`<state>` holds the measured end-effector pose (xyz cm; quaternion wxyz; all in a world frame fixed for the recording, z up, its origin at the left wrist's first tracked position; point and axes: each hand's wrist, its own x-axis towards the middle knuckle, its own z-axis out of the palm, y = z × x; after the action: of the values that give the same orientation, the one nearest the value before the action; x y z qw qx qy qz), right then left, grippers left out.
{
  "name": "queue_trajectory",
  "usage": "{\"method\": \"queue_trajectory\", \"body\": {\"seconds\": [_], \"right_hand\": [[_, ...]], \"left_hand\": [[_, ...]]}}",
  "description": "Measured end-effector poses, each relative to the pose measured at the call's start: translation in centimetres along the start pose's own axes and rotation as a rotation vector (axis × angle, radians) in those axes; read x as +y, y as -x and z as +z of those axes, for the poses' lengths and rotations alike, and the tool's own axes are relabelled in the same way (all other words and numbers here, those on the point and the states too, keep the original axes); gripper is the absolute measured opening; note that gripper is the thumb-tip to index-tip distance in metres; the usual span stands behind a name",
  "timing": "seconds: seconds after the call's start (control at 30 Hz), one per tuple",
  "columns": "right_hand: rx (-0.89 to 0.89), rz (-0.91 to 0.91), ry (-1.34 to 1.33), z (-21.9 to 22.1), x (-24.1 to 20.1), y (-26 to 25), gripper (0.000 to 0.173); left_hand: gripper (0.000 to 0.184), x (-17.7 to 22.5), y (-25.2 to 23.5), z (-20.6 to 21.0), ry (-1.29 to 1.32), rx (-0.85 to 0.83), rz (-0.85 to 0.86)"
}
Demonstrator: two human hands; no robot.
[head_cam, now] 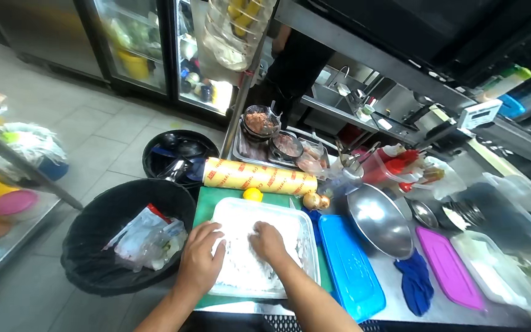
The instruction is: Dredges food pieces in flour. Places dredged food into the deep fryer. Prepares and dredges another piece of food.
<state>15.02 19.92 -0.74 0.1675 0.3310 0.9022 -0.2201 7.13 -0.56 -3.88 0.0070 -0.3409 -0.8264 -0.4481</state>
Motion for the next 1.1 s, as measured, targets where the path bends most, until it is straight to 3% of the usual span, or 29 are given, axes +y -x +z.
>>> {"method": "queue_trajectory", "body": {"seconds": [0.07,0.2,0.3,0.43,0.53,0.63,0.77,0.87,1.0,1.1], "right_hand": [[-0.018,0.002,0.01,0.2,-0.2,0.0,0.042],[-0.065,0.01,-0.082,-0.3,0.2,-0.2,0.035],[-0.106,0.008,-0.072,-0.5,0.8,0.8,0.045],[-0.13,0.068,-0.052,-1.0,1.1,2.0,0.036],[-0.143,0.099,-0.118,-0.8,1.1,1.5,0.044],[-0.168,0.122,-0.107,-0.4,0.6,1.2,0.041],[-0.153,-0.016,-0.476,-1.6,2.1,1.7,0.029],[-0.136,-0.133,-0.573,-4.3,2.7,2.4,0.024],[0.04,-0.141,-0.327,-7.2,1.5,3.8,0.022],[0.167,-0.098,-0.008,-6.4,-0.6,5.2,0.032]], "left_hand": [[0.032,0.0,0.0,0.0,0.0,0.004,0.003],[0.033,0.1,-0.1,0.0,0.001,-0.004,0.004],[0.032,0.3,0.0,-0.1,0.017,0.004,-0.006],[0.032,0.3,-0.1,0.0,0.016,0.007,-0.01],[0.031,0.3,-0.1,-0.1,0.016,0.001,-0.008],[0.032,0.2,-0.1,-0.1,0.014,-0.003,0.0],[0.031,0.3,0.0,-0.1,0.026,0.01,-0.002],[0.03,0.3,0.0,-0.1,0.034,0.024,0.002],[0.031,0.3,0.0,-0.1,0.029,0.018,0.003],[0.031,0.3,0.0,-0.1,0.023,0.018,0.005]]}}
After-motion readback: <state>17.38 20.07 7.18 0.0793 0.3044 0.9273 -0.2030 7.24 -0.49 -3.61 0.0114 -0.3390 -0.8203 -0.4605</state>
